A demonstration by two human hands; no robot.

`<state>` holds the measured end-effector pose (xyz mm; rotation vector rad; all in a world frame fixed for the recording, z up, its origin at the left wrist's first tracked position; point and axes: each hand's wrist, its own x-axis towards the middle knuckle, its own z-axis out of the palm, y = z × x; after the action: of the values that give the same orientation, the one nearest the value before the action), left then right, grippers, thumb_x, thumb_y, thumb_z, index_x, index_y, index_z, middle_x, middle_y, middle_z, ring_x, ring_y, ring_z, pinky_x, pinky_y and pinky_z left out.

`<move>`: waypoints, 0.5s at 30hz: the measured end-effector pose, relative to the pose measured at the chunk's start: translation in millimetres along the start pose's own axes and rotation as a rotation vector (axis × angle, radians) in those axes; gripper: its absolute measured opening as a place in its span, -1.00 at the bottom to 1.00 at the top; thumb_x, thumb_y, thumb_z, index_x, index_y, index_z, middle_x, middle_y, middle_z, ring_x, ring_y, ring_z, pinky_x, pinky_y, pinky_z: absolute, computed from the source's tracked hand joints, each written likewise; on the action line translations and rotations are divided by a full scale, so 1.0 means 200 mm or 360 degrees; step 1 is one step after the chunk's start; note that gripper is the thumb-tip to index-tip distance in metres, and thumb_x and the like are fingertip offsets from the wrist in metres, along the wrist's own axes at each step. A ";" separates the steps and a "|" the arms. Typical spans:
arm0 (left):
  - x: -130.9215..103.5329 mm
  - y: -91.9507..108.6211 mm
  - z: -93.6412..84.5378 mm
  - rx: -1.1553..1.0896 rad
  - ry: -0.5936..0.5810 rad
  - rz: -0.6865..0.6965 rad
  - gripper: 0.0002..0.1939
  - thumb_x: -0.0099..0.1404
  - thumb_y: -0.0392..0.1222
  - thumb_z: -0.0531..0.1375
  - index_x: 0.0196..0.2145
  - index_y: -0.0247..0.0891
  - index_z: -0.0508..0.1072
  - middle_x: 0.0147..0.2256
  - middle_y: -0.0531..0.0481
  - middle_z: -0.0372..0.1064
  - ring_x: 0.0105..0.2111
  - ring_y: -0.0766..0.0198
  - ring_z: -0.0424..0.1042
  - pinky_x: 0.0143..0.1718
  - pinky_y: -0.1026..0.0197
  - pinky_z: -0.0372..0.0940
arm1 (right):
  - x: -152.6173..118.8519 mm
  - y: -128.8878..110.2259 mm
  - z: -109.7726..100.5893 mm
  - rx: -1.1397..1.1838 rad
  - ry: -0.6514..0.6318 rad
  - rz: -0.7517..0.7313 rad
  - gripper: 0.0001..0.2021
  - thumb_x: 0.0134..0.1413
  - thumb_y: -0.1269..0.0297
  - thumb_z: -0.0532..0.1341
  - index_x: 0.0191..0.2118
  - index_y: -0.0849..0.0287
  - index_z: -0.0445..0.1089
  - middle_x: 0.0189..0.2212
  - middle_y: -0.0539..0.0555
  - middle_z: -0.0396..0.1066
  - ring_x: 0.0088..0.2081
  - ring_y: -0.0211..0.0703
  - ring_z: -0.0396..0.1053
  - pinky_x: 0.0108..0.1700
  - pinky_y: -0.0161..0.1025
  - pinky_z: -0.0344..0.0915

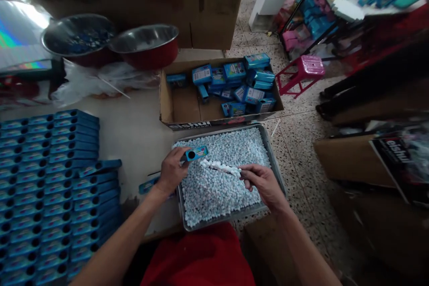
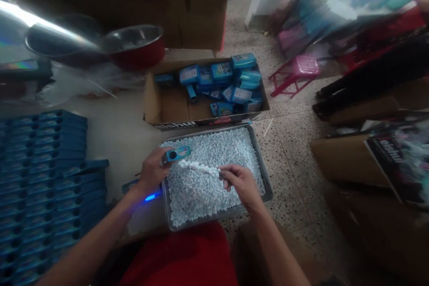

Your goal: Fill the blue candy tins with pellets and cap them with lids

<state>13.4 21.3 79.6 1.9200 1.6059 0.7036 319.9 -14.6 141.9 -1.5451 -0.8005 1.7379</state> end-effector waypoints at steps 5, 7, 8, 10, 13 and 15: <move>-0.04 0.00 0.08 -0.0041 -0.0028 0.0140 -0.56 0.20 -0.45 0.14 0.01 -0.15 0.42 -0.04 -0.09 0.45 0.02 0.07 0.40 0.11 0.01 0.31 | 0.01 -0.10 0.12 -0.0345 0.0071 -0.0078 -0.71 0.03 0.10 0.36 -0.23 0.23 0.58 -0.59 -0.02 0.44 -0.62 -0.30 0.30 -0.56 -0.35 0.23; -0.05 0.01 0.10 -0.0045 -0.0077 0.0157 -0.52 0.16 -0.49 0.14 0.01 -0.16 0.42 -0.04 -0.09 0.43 0.02 0.07 0.39 0.12 0.00 0.31 | -0.01 -0.13 0.17 -0.0586 0.0118 -0.0100 -0.74 0.09 0.14 0.30 -0.22 0.21 0.58 -0.65 -0.04 0.39 -0.64 -0.27 0.30 -0.56 -0.33 0.24; -0.06 0.01 0.12 -0.0045 -0.0101 0.0164 -0.50 0.14 -0.50 0.14 0.01 -0.15 0.42 -0.03 -0.09 0.42 0.03 0.06 0.39 0.12 0.00 0.31 | -0.01 -0.15 0.20 -0.0737 0.0144 -0.0147 -0.77 0.12 0.17 0.27 -0.22 0.19 0.59 -0.65 -0.04 0.40 -0.63 -0.25 0.32 -0.54 -0.32 0.26; -0.07 0.01 0.15 -0.0041 -0.0123 0.0163 -0.49 0.11 -0.51 0.14 0.00 -0.15 0.41 -0.03 -0.10 0.41 0.04 0.04 0.38 0.13 -0.02 0.30 | -0.02 -0.19 0.28 -0.1086 0.0177 -0.0345 -0.81 0.16 0.24 0.23 -0.23 0.12 0.60 -0.55 0.02 0.50 -0.51 -0.17 0.42 -0.43 -0.28 0.32; -0.08 0.00 0.19 -0.0030 -0.0090 0.0122 -0.52 0.10 -0.50 0.17 -0.03 -0.14 0.39 -0.05 -0.11 0.38 0.04 0.01 0.36 0.13 -0.04 0.30 | 0.01 -0.24 0.39 -0.1542 0.0180 -0.0645 -0.80 0.17 0.35 0.20 -0.26 0.07 0.62 -0.33 0.08 0.61 -0.29 -0.06 0.51 -0.21 -0.19 0.36; -0.09 0.00 0.21 -0.0023 -0.0062 0.0089 -0.53 0.12 -0.47 0.19 -0.02 -0.15 0.37 -0.07 -0.12 0.36 0.03 0.00 0.36 0.11 -0.05 0.32 | 0.01 -0.26 0.41 -0.1613 0.0167 -0.0675 -0.78 0.17 0.37 0.19 -0.23 0.06 0.62 -0.29 0.08 0.61 -0.25 -0.04 0.51 -0.16 -0.18 0.34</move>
<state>39.3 1.3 47.5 1.9628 1.5251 0.6941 243.1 16.5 191.9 -1.8293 -1.9667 0.9270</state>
